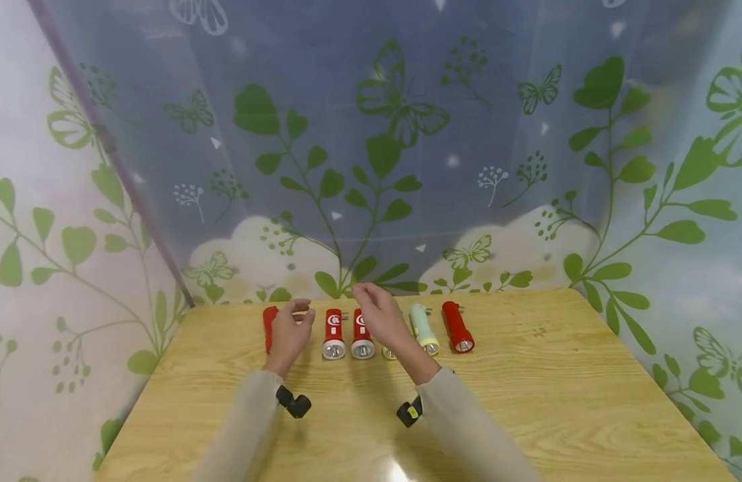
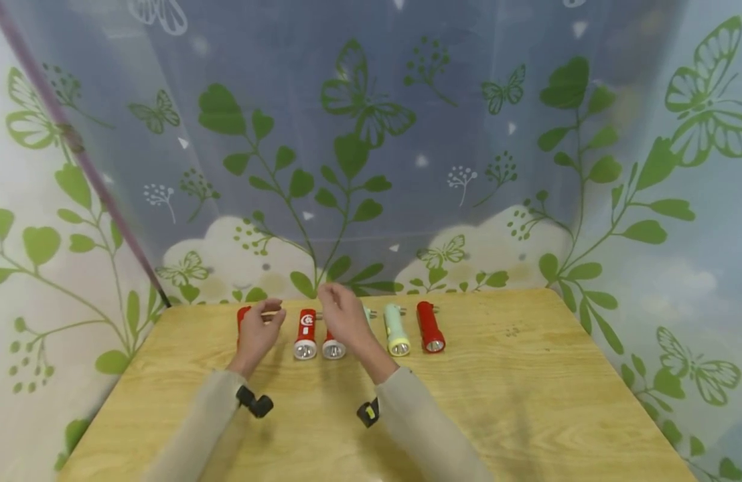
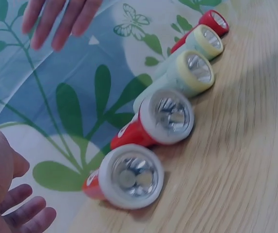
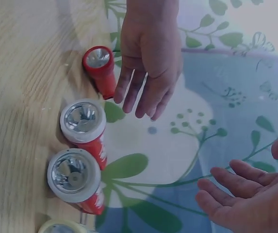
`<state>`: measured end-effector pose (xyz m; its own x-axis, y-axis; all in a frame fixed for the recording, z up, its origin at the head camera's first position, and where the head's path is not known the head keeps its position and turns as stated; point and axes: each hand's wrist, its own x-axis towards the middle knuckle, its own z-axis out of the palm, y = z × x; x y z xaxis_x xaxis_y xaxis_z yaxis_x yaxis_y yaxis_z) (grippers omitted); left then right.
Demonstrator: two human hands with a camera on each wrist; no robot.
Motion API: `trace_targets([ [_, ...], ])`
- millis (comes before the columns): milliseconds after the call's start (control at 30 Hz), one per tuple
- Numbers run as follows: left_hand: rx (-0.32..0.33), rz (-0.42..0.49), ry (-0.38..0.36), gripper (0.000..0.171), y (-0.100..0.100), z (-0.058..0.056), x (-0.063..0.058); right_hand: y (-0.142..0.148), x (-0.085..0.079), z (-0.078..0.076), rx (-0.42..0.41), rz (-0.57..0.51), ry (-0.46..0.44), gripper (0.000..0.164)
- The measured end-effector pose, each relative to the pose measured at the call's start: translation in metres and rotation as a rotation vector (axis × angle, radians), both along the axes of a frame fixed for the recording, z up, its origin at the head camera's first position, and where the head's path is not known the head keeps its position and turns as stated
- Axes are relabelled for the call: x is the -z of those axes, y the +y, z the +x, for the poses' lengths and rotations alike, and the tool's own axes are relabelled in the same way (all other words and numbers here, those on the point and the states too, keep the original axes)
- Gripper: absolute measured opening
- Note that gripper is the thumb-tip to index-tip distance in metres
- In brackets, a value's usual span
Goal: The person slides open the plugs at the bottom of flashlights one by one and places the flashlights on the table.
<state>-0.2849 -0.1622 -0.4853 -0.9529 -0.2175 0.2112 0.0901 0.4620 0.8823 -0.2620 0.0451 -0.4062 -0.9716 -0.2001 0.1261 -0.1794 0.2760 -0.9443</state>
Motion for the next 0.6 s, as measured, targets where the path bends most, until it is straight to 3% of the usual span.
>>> trace_targets([
  [267, 0.004, -0.062, 0.019, 0.029, -0.018, -0.004, -0.005, 0.010, -0.006, 0.024, -0.038, 0.027, 0.092, 0.040],
  [600, -0.033, -0.167, -0.082, 0.035, -0.052, -0.006, -0.012, 0.017, -0.007, 0.056, -0.089, 0.099, 0.178, 0.037],
])
